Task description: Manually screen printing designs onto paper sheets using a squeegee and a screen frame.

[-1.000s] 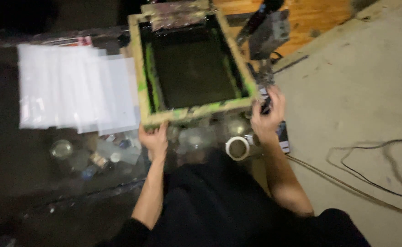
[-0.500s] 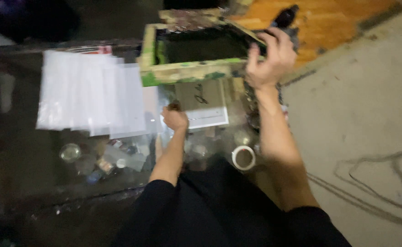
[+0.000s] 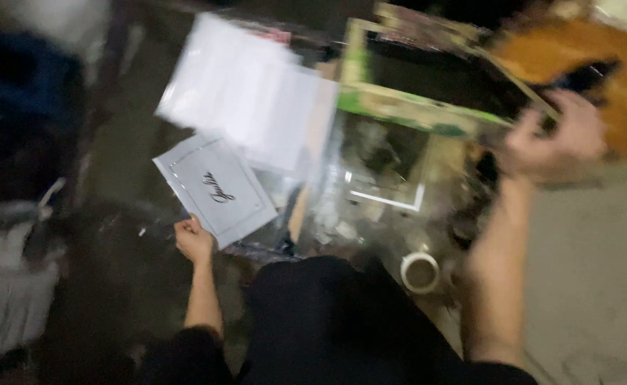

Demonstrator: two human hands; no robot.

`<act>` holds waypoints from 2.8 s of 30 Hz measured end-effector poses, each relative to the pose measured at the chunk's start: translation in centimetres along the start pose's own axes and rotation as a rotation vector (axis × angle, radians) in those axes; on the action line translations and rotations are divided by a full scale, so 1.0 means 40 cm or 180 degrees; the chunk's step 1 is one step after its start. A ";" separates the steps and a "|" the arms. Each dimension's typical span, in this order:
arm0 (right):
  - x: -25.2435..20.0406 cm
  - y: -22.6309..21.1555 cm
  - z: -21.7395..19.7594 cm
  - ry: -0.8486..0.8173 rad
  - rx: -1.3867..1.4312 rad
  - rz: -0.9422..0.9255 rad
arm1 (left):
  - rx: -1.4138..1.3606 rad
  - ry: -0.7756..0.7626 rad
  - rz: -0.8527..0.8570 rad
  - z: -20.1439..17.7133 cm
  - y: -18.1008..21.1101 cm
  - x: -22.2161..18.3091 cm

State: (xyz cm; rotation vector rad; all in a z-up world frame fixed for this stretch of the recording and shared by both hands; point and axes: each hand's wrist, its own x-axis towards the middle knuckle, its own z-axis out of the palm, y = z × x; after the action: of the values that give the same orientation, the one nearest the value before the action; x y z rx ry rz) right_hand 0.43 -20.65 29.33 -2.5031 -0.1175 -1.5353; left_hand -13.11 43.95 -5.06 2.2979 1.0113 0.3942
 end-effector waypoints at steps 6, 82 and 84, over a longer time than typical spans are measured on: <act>-0.015 0.019 -0.006 -0.0055 -0.0981 -0.0660 | 0.0422 0.0342 -0.0852 -0.095 0.021 0.160; -1.021 0.318 -0.507 -0.3571 -0.1580 0.4490 | -0.1992 -0.3547 0.0577 0.182 0.546 -0.370; -1.012 0.310 -0.508 -0.3570 -0.1696 0.4529 | -0.2096 -0.3563 0.0613 0.159 0.571 -0.366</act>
State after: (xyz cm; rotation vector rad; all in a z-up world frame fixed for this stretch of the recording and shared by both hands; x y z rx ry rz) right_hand -33.66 -35.56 0.66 -2.2647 1.6079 0.4436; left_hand -6.82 18.27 3.72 1.5806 0.0553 -0.4242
